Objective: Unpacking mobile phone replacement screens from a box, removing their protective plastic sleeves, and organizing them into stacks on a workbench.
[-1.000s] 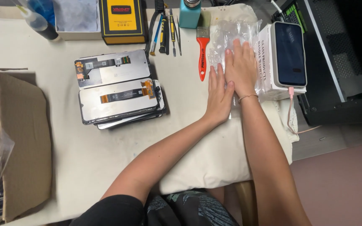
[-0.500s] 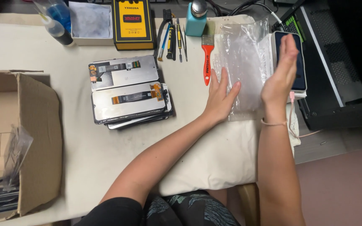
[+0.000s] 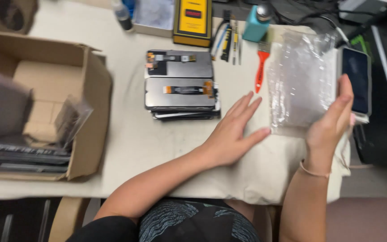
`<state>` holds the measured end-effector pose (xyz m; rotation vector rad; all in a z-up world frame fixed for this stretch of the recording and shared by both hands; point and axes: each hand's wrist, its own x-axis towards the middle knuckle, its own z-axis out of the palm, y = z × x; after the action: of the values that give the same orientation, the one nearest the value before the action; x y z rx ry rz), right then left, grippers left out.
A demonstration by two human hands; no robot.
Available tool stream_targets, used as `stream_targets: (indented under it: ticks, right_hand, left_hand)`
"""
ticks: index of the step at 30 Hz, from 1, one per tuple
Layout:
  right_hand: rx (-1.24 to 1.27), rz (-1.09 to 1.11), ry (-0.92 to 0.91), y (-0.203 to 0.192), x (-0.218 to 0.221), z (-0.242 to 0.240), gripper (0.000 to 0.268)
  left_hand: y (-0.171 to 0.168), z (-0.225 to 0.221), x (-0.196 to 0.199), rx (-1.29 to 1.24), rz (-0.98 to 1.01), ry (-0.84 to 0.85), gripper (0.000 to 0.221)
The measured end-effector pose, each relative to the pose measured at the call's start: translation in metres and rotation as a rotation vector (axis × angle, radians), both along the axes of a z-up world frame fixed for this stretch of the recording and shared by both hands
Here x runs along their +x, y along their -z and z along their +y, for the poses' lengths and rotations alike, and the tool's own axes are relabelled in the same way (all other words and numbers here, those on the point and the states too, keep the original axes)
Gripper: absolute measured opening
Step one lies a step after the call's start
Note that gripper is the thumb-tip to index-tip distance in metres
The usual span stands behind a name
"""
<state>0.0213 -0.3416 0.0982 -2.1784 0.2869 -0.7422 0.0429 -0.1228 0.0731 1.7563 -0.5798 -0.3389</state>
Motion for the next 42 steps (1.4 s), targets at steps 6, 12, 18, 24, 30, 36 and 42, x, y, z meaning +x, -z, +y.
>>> stream_targets:
  ticks: [6, 12, 18, 24, 30, 36, 42]
  right_hand:
    - [-0.035, 0.086, -0.186, 0.02, -0.007, 0.043, 0.07]
    - [-0.189, 0.145, -0.377, 0.024, -0.006, 0.078, 0.067]
    - [-0.167, 0.226, -0.505, 0.018, -0.01, 0.11, 0.072]
    - [-0.159, 0.178, -0.595, 0.028, -0.012, 0.114, 0.053]
    - [-0.03, 0.261, -0.659, 0.013, -0.027, 0.138, 0.05]
    - [0.378, 0.207, -0.88, 0.004, -0.037, 0.169, 0.058]
    - [0.665, 0.297, -0.652, 0.028, -0.039, 0.16, 0.02]
  left_hand:
    - [-0.055, 0.198, -0.056, -0.062, -0.506, -0.238, 0.039]
    - [-0.036, 0.344, -0.016, 0.753, -0.376, -0.523, 0.034]
    - [-0.063, 0.333, -0.018, 1.017, 0.353, -0.181, 0.1]
    - [-0.04, 0.297, -0.03, 0.983, 0.009, -0.277, 0.089]
    - [-0.049, 0.302, -0.072, 0.631, -0.436, -0.777, 0.024]
    - [-0.021, 0.25, -0.104, -0.247, -0.151, -0.785, 0.026]
    - [0.068, 0.202, -0.058, -0.919, 0.373, -0.67, 0.046]
